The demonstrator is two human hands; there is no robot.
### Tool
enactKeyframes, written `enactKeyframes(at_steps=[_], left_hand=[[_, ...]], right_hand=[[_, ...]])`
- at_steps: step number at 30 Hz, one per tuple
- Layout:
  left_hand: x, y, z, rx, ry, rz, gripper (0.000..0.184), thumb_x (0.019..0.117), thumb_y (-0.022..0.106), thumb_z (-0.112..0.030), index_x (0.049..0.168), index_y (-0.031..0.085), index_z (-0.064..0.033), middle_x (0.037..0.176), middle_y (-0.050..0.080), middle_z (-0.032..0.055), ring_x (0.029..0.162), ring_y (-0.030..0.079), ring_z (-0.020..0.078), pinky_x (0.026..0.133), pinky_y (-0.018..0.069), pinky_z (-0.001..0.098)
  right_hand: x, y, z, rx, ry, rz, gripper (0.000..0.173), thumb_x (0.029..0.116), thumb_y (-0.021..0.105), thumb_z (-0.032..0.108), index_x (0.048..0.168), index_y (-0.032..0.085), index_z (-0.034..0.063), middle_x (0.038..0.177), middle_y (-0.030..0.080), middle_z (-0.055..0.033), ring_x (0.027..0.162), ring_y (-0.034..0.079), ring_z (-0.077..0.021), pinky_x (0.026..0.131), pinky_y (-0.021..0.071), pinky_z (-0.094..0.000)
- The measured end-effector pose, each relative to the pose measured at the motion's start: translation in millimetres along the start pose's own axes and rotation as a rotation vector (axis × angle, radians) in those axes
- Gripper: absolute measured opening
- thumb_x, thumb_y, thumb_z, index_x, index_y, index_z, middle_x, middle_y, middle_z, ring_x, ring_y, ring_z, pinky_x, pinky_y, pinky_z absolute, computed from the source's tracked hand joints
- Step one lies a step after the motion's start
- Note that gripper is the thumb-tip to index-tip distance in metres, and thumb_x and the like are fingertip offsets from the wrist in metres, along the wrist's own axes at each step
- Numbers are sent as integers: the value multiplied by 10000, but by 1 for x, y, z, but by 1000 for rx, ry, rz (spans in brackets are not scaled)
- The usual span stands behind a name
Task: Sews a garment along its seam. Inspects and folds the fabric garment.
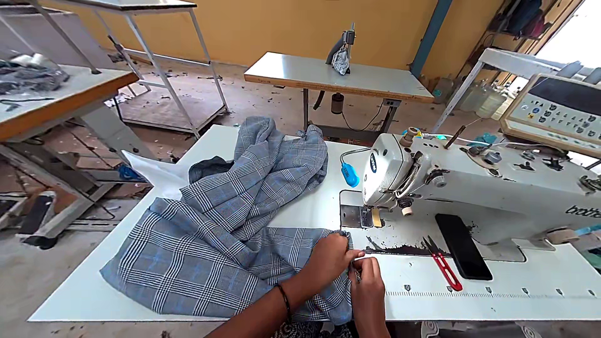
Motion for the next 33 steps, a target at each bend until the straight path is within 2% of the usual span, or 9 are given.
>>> enactKeyframes(at_steps=[4,7,11,15,19,22,25,28,33], left_hand=[[1,1,4,77,-29,29,341,1072,497,-172,1138,653,125,1157,657,286,1153,625,408,1018,458,521],[0,1,4,102,-28,62,314,1075,479,-133,1154,643,123,1177,645,288,1170,612,414,1025,450,529],[-1,0,3,139,3,64,271,1058,500,-90,1169,651,106,1201,640,278,1178,609,410,1020,453,527],[-3,-4,10,167,-7,28,282,1064,536,-164,1175,678,54,1202,650,244,1155,631,389,974,487,524],[-1,-12,21,134,-13,-67,324,1055,571,-248,1108,701,43,1115,668,223,1060,658,368,904,501,517],[10,-19,28,107,10,-205,339,1036,603,-270,1033,731,44,1065,684,216,991,680,359,859,512,511],[32,-25,30,44,27,-282,333,1015,640,-275,997,751,38,1038,692,209,969,682,350,864,514,508],[53,-29,23,27,64,-320,337,1009,645,-276,975,752,41,995,693,210,947,683,356,851,517,518],[65,-31,19,55,82,-339,350,1019,626,-277,962,733,52,938,716,224,924,705,381,819,523,544]], right_hand=[[-3,2,11,11,-63,40,57,839,643,-108,872,683,-87,866,661,-209,696,703,-263,599,590,-319],[-7,4,17,27,-79,109,125,847,608,-125,913,707,-89,926,674,-217,737,713,-268,622,597,-319],[-16,6,25,45,-84,197,175,832,618,-139,966,724,-105,1026,700,-250,843,740,-323,689,618,-377],[-27,6,35,-24,-125,285,269,831,619,-147,1073,734,-122,1129,721,-271,968,741,-391,804,611,-433],[-29,10,37,-145,-161,331,318,823,625,-138,1118,739,-103,1204,718,-235,879,750,-344,721,603,-379],[-15,14,28,-147,-165,305,307,823,623,-142,1099,749,-94,1195,724,-224,851,747,-343,684,601,-387],[5,19,11,-127,-145,305,310,832,620,-150,1109,747,-88,1208,724,-209,899,745,-360,715,608,-412],[21,23,-2,-100,-134,307,303,838,612,-152,1109,738,-102,1219,714,-227,979,740,-387,792,610,-439],[32,25,-8,-74,-128,275,331,821,615,-163,1128,727,-108,1222,710,-236,1025,738,-372,841,606,-414]])
Point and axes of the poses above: each hand's wrist, its own x-axis towards the middle knuckle, its own y-axis out of the palm, z = x × y, the point moved 10 cm from there along x, towards the middle knuckle
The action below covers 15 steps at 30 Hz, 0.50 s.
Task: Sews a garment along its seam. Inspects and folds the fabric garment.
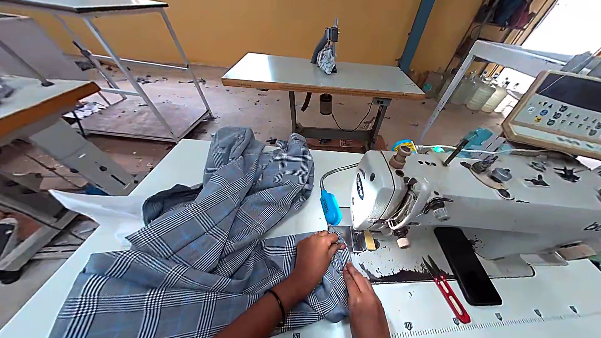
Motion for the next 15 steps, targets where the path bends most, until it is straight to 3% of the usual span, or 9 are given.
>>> enactKeyframes(at_steps=[8,15], left_hand=[[-3,5,1,74,-63,113,384,1060,547,-332,1050,723,9,908,726,223,934,714,408,807,518,568],[-32,6,-16,51,76,28,353,1038,570,-281,950,716,28,832,715,221,839,725,407,708,530,559]], right_hand=[[-2,3,-1,-30,16,34,353,826,612,-164,1156,719,-97,1254,701,-220,1013,740,-360,820,608,-407],[-29,-8,1,59,57,116,364,853,595,-158,1178,722,-57,1250,685,-253,991,736,-389,802,612,-430]])
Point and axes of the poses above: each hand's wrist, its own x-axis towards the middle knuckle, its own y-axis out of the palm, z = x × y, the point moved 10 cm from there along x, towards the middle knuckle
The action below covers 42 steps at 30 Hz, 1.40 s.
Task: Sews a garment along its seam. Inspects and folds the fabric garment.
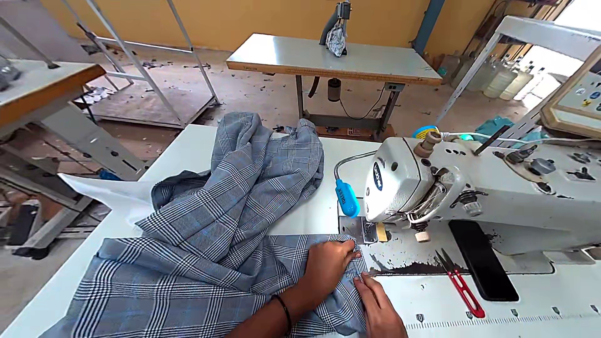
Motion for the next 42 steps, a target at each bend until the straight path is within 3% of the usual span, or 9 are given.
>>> enactKeyframes(at_steps=[6,12,20,26,30,34,38,42], left_hand=[[0,3,-1,2,17,-6,340,1038,571,-282,963,726,11,822,717,210,834,728,393,705,526,548],[1,5,-1,-6,18,1,348,1052,549,-278,992,726,15,844,720,212,852,726,396,725,528,550],[2,5,-2,40,12,-49,341,1060,534,-268,1047,737,5,889,730,227,877,736,412,733,551,548],[4,7,-3,115,-19,19,361,1071,510,-306,1080,727,-17,914,733,219,886,733,409,718,538,550],[21,4,9,-8,-92,84,359,1052,564,-327,1096,724,-9,939,732,220,958,714,406,817,521,581],[49,1,17,-59,-137,35,305,1030,618,-293,1034,732,-10,899,726,205,929,708,395,818,516,583],[70,4,24,-65,-188,36,279,1022,627,-281,1095,743,-37,966,737,213,984,703,415,855,510,600],[84,1,19,-129,-127,-9,219,984,672,-211,1026,759,-14,960,739,225,972,702,427,845,503,611]], right_hand=[[-1,-2,0,10,91,27,390,828,612,-178,1173,732,-41,1346,593,-320,980,724,-441,740,615,-477],[-5,1,5,-98,-39,-4,376,823,618,-165,1168,729,-63,1256,688,-234,936,737,-386,755,612,-435],[-4,3,7,-131,-67,-50,391,806,617,-175,1167,726,-75,1273,699,-199,899,744,-354,728,604,-410],[-2,6,9,-157,-61,49,413,817,615,-170,1210,707,-81,1318,679,-190,922,745,-346,736,604,-398],[10,5,1,-147,-70,14,418,823,615,-169,1216,713,-65,1316,683,-181,940,743,-340,751,605,-406],[34,5,-14,-124,-83,-36,393,835,601,-171,1197,715,-71,1295,691,-189,1048,730,-361,857,601,-428],[50,6,-22,-150,-28,-28,399,846,595,-174,1218,703,-76,1316,678,-194,1050,723,-371,847,599,-433],[60,6,-24,-192,23,-26,396,846,597,-175,1221,694,-92,1323,670,-208,1065,713,-388,850,593,-436]])
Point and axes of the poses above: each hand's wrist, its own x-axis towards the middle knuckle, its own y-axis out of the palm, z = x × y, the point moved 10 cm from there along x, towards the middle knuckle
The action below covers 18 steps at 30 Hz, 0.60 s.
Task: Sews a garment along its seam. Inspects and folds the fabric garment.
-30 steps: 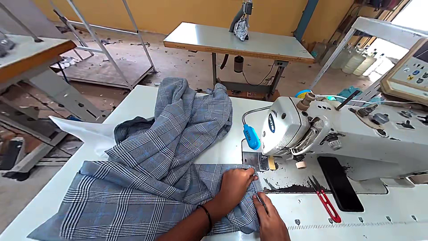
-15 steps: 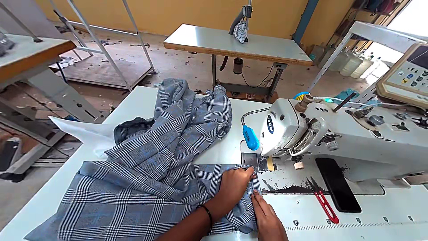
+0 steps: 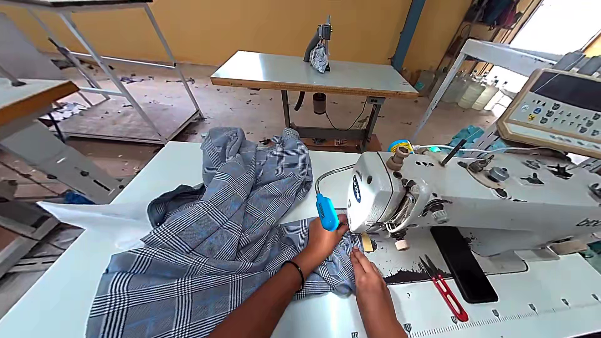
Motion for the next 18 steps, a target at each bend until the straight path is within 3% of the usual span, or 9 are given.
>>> enactKeyframes(at_steps=[8,14,16,18], left_hand=[[9,1,-6,31,111,-42,206,977,674,-193,1020,768,-14,956,744,226,955,710,430,821,509,616],[6,-3,-14,69,84,11,222,1004,633,-181,1055,756,-4,986,737,244,989,699,447,846,493,628],[6,-4,-18,71,119,20,215,1013,625,-170,1047,749,2,967,733,246,974,698,455,841,490,636],[1,-6,-17,93,165,33,237,1032,600,-181,1059,747,2,950,731,246,951,701,457,829,501,637]], right_hand=[[6,2,-1,15,37,-27,380,873,572,-168,1227,690,-95,1311,669,-231,1102,705,-395,896,584,-435],[5,3,1,2,24,-66,355,870,585,-156,1201,701,-98,1280,684,-234,1077,718,-376,883,590,-408],[3,2,-1,33,27,-114,321,859,604,-152,1156,716,-102,1198,708,-246,1027,732,-366,843,602,-404],[1,-2,-6,132,52,-159,275,840,613,-155,1079,735,-98,1042,698,-250,888,732,-344,749,613,-394]])
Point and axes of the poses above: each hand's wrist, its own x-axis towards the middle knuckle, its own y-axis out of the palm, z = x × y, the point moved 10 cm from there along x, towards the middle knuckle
